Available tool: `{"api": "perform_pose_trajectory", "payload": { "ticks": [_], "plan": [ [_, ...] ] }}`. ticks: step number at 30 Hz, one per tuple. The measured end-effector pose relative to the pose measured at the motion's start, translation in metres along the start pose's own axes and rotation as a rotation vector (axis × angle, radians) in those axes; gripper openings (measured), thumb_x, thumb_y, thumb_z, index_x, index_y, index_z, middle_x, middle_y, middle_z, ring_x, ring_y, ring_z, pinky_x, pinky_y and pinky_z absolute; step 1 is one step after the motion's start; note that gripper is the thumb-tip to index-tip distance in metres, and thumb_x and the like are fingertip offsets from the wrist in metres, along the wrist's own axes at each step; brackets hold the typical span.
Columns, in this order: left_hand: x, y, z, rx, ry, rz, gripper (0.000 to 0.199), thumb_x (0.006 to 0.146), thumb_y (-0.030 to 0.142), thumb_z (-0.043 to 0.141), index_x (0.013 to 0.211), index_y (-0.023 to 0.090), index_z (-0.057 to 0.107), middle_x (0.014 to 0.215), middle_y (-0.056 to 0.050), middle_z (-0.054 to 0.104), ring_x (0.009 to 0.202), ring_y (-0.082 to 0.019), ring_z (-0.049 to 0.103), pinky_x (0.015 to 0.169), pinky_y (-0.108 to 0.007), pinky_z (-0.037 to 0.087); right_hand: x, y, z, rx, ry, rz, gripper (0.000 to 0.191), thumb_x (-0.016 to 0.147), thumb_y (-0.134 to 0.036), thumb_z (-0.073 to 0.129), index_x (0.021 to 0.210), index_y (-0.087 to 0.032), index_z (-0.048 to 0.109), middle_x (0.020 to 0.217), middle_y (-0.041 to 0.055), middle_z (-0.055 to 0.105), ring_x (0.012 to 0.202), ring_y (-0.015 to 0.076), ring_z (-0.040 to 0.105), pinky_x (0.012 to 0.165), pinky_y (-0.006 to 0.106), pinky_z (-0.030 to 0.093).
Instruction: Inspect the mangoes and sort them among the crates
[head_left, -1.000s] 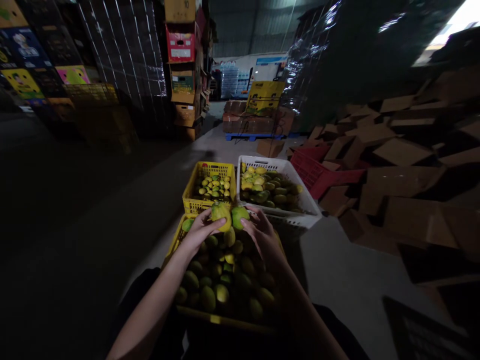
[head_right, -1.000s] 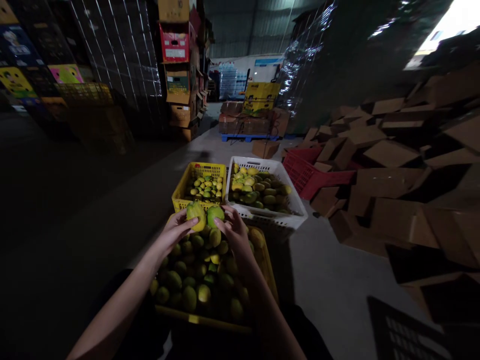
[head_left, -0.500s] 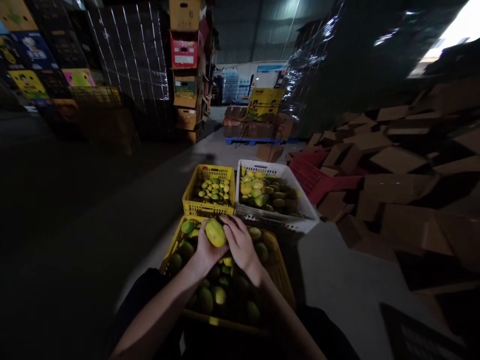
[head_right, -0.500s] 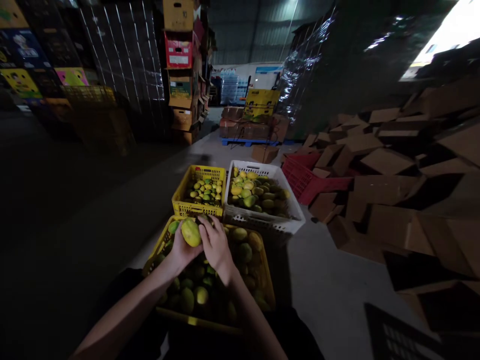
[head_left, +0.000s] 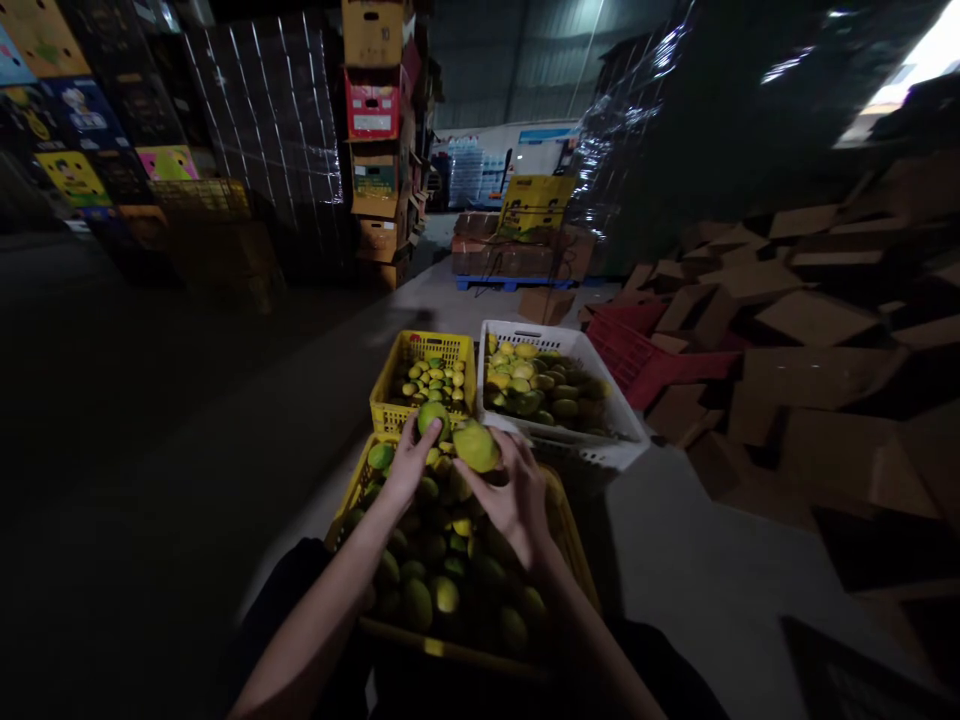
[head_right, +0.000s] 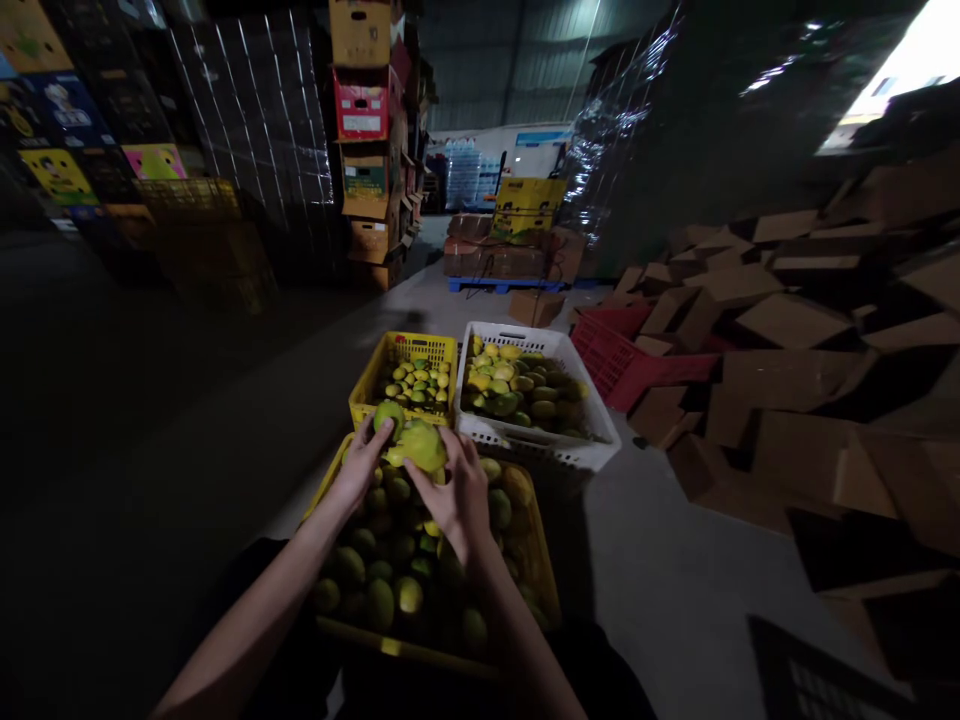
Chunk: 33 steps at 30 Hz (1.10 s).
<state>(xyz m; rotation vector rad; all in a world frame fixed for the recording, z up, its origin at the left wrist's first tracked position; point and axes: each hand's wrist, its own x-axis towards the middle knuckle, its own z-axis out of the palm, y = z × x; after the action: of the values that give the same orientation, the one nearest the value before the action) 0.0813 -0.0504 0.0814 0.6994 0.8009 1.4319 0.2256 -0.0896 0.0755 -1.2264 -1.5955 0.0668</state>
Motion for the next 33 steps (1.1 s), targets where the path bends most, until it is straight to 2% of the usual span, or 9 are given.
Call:
{"api": "perform_pose_trajectory", "payload": {
  "ticks": [4, 10, 16, 19, 22, 24, 27, 29, 33],
  "plan": [
    [-0.007, 0.017, 0.002, 0.148, -0.057, 0.243, 0.052, 0.057, 0.012, 0.091, 0.102, 0.025, 0.069, 0.114, -0.001, 0.067, 0.123, -0.022, 0.057, 0.102, -0.025, 0.044, 0.008, 0.008, -0.015, -0.040, 0.087, -0.035, 0.036, 0.086, -0.035, 0.068, 0.119, -0.022, 0.064, 0.112, 0.0130, 0.072, 0.099, 0.0287, 0.071, 0.087, 0.042, 0.059],
    [-0.015, 0.017, 0.007, 0.077, -0.103, 0.161, 0.055, 0.047, 0.002, 0.091, 0.092, 0.026, 0.071, 0.115, -0.001, 0.068, 0.132, -0.024, 0.052, 0.103, -0.026, 0.044, 0.007, 0.011, -0.012, -0.039, 0.062, -0.032, 0.036, 0.088, -0.033, 0.064, 0.122, -0.025, 0.063, 0.118, 0.0121, 0.072, 0.107, 0.0296, 0.070, 0.093, 0.044, 0.057],
    [-0.017, 0.017, 0.006, 0.187, -0.148, 0.290, 0.055, 0.050, 0.003, 0.090, 0.096, 0.025, 0.071, 0.114, -0.003, 0.068, 0.128, -0.026, 0.054, 0.108, -0.030, 0.042, 0.009, 0.010, -0.010, 0.036, 0.064, -0.003, 0.035, 0.086, -0.034, 0.065, 0.120, -0.025, 0.065, 0.119, 0.0126, 0.071, 0.111, 0.0302, 0.068, 0.098, 0.047, 0.055],
    [-0.016, 0.017, 0.005, 0.209, -0.152, 0.281, 0.055, 0.050, 0.007, 0.092, 0.098, 0.024, 0.071, 0.110, -0.003, 0.069, 0.119, -0.025, 0.059, 0.101, -0.027, 0.046, 0.010, 0.005, -0.011, 0.172, 0.040, 0.121, 0.042, 0.077, -0.040, 0.075, 0.115, -0.024, 0.066, 0.117, 0.0134, 0.072, 0.106, 0.0315, 0.070, 0.095, 0.048, 0.056],
    [-0.014, 0.015, 0.004, 0.161, -0.098, 0.134, 0.045, 0.055, 0.023, 0.094, 0.093, 0.021, 0.071, 0.095, -0.002, 0.071, 0.098, -0.022, 0.066, 0.084, -0.026, 0.052, 0.012, 0.000, -0.013, 0.515, -0.064, 0.378, 0.051, 0.070, -0.045, 0.081, 0.113, -0.023, 0.064, 0.110, 0.0110, 0.075, 0.095, 0.0299, 0.073, 0.085, 0.046, 0.060],
    [-0.013, 0.014, 0.005, 0.091, -0.061, -0.055, 0.034, 0.069, 0.043, 0.086, 0.087, 0.019, 0.071, 0.082, -0.003, 0.071, 0.080, -0.019, 0.066, 0.071, -0.026, 0.054, 0.013, 0.000, -0.014, 0.773, -0.181, 0.564, 0.047, 0.072, -0.051, 0.077, 0.108, -0.023, 0.065, 0.100, 0.0092, 0.076, 0.089, 0.0289, 0.073, 0.078, 0.043, 0.061],
    [-0.014, 0.012, 0.007, 0.054, -0.055, -0.318, 0.046, 0.085, 0.062, 0.064, 0.076, 0.016, 0.069, 0.061, -0.004, 0.065, 0.056, -0.015, 0.059, 0.055, -0.025, 0.049, 0.013, 0.003, -0.015, 0.994, -0.367, 0.777, 0.043, 0.079, -0.061, 0.064, 0.092, -0.020, 0.068, 0.083, 0.0104, 0.075, 0.078, 0.0285, 0.073, 0.066, 0.039, 0.060],
    [-0.016, 0.011, 0.008, 0.069, -0.070, -0.398, 0.052, 0.088, 0.064, 0.059, 0.071, 0.016, 0.068, 0.053, -0.004, 0.061, 0.048, -0.012, 0.053, 0.050, -0.022, 0.046, 0.012, 0.005, -0.015, 1.054, -0.449, 0.879, 0.045, 0.082, -0.063, 0.058, 0.085, -0.019, 0.068, 0.076, 0.0111, 0.073, 0.072, 0.0271, 0.072, 0.060, 0.037, 0.058],
    [-0.016, 0.009, 0.009, 0.100, -0.085, -0.487, 0.058, 0.089, 0.067, 0.055, 0.064, 0.016, 0.065, 0.050, -0.004, 0.059, 0.043, -0.009, 0.051, 0.045, -0.019, 0.043, 0.014, 0.004, -0.013, 1.160, -0.388, 1.062, 0.041, 0.083, -0.060, 0.062, 0.084, -0.020, 0.069, 0.070, 0.0062, 0.070, 0.058, 0.0189, 0.064, 0.055, 0.030, 0.054]
  ]
}}
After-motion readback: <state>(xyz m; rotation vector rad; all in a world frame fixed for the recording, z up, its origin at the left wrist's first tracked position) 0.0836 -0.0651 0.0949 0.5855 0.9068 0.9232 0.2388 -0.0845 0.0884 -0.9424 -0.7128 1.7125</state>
